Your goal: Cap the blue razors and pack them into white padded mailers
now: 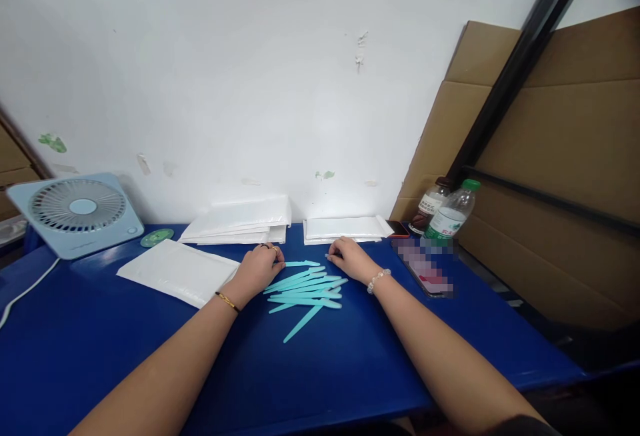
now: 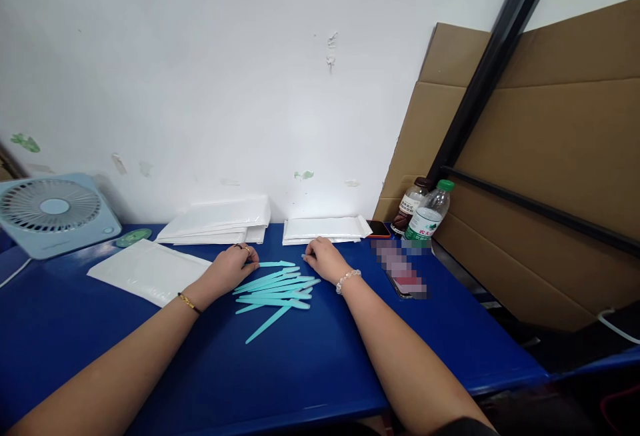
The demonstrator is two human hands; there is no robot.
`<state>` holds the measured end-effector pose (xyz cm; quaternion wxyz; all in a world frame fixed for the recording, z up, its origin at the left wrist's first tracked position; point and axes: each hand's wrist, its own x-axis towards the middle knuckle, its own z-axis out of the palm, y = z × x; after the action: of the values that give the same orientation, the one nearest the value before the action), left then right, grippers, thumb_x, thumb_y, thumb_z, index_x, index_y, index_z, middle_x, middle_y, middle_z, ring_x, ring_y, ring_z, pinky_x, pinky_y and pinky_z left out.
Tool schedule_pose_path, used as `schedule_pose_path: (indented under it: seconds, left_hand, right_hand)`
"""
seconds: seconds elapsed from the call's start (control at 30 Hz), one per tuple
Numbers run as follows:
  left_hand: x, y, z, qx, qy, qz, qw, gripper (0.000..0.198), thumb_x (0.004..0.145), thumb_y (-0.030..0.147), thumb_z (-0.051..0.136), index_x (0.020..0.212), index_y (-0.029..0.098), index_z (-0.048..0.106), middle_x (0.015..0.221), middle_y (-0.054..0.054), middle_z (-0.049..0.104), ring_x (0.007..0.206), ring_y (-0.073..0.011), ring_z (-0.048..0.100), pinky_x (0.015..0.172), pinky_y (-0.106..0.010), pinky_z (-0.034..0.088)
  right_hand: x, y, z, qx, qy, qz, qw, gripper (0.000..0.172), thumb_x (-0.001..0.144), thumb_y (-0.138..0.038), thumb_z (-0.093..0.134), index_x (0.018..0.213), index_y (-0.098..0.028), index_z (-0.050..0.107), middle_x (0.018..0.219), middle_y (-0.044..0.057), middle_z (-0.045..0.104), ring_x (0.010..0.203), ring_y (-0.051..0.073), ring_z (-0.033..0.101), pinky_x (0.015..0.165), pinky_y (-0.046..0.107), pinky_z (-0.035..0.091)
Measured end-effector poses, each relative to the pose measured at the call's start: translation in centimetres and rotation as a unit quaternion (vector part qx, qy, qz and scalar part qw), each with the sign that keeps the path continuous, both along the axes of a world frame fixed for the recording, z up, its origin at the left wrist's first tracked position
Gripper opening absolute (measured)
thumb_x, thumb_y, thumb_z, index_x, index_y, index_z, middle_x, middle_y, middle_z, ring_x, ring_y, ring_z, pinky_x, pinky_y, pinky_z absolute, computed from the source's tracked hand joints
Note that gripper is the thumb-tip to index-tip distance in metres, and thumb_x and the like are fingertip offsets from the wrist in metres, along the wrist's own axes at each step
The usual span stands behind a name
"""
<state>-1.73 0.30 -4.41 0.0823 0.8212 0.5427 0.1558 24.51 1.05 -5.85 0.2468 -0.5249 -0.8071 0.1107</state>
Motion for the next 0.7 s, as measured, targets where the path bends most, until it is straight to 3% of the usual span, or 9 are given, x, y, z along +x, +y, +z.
schedule_pose_path:
  seconds: [0.3, 0.7]
  left_hand:
    - [0.0, -0.1, 0.0, -0.004, -0.007, -0.006, 1.0, 0.011, 0.08, 0.029, 0.053, 0.08, 0.021, 0.06, 0.084, -0.003, 0.064, 0.077, -0.0192, 0.058, 0.066, -0.028, 0.039]
    - [1.3, -0.2, -0.5, -0.036, -0.062, -0.041, 0.997, 0.012, 0.08, 0.029, 0.053, 0.079, 0.02, 0.061, 0.078, -0.003, 0.063, 0.074, -0.0177, 0.058, 0.063, -0.027, 0.039]
  right_hand:
    - [0.6, -0.8, 1.3, -0.137, 0.11, 0.05, 0.983, 0.015, 0.074, -0.026, 0.067, 0.085, -0.018, 0.072, 0.074, 0.003, 0.067, 0.066, 0.015, 0.06, 0.062, 0.026, 0.047]
    - [-0.5, -0.1, -0.6, -0.134, 0.209, 0.068, 0.966, 0.014, 0.07, -0.023, 0.067, 0.082, -0.016, 0.068, 0.067, 0.001, 0.066, 0.063, 0.013, 0.061, 0.06, 0.025, 0.048]
